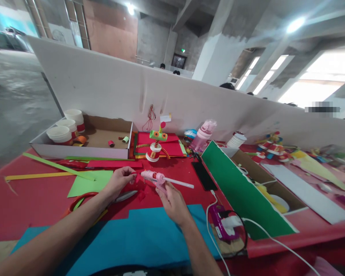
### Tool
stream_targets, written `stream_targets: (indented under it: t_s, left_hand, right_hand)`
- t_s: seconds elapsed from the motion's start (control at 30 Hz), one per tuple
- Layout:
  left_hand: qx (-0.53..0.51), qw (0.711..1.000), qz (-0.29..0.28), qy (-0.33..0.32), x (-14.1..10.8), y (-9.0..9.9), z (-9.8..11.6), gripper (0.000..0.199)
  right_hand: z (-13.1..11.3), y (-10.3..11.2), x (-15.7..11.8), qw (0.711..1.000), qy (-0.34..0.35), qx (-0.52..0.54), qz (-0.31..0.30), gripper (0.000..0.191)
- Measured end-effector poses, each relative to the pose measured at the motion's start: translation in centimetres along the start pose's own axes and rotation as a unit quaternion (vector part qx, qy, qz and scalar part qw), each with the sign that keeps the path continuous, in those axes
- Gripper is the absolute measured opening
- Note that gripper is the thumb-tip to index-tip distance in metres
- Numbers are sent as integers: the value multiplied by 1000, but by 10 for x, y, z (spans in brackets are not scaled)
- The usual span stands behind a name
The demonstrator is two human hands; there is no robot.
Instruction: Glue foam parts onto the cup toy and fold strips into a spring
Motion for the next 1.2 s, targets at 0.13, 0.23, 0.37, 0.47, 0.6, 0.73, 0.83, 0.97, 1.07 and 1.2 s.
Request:
stream_targets:
  t_s: [0.13,0.23,0.37,0.47,0.6,0.73,0.83,0.97,1.07,1.2]
  left_hand:
    - [10,1000,-1,4,0,0,-2,17]
    - [10,1000,-4,4,0,0,-2,17]
    - [0,1000,-9,2,-1,-1,-1,18]
    - [1,1000,-10,1,0,0,-1,18]
    - [4,1000,-10,3,0,0,-3,18]
    - [-12,1000,-13,5,0,-1,-3,19]
    - [-13,1000,-13,5,-1,-1,-1,19]
    - [-7,1000,-8,3,0,0,0,17]
    - [-29,1000,1,10,0,1,-1,18]
    - [-123,992,7,42,1,1,-5,21]
  right_hand:
    - [-1,0,1,1000,1,-18,5,40]
    - [-1,0,1,1000,4,-28,7,40]
    - [-3,0,2,999,10,-33,6,37]
    - [-5,0,1,999,10,-41,5,36]
    - [-5,0,1,999,8,-53,0,36]
    - [-4,1,2,998,10,-59,7,35]
    - [-5,1,3,998,10,-60,5,36]
    - [-8,1,1,999,4,-46,-4,35]
    - [-6,4,0,1000,-21,2,13,35]
    - [15,10,4,977,-147,153,16,38]
Point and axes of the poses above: each hand's wrist, its own x-axis towards the middle knuckle, its own y-axis out of the back of the hand, z = x × y, the point moved 4 cm from there along x, towards the middle knuckle, and after that the axes turned 8 degrees about -y, right-handed, at the moved point
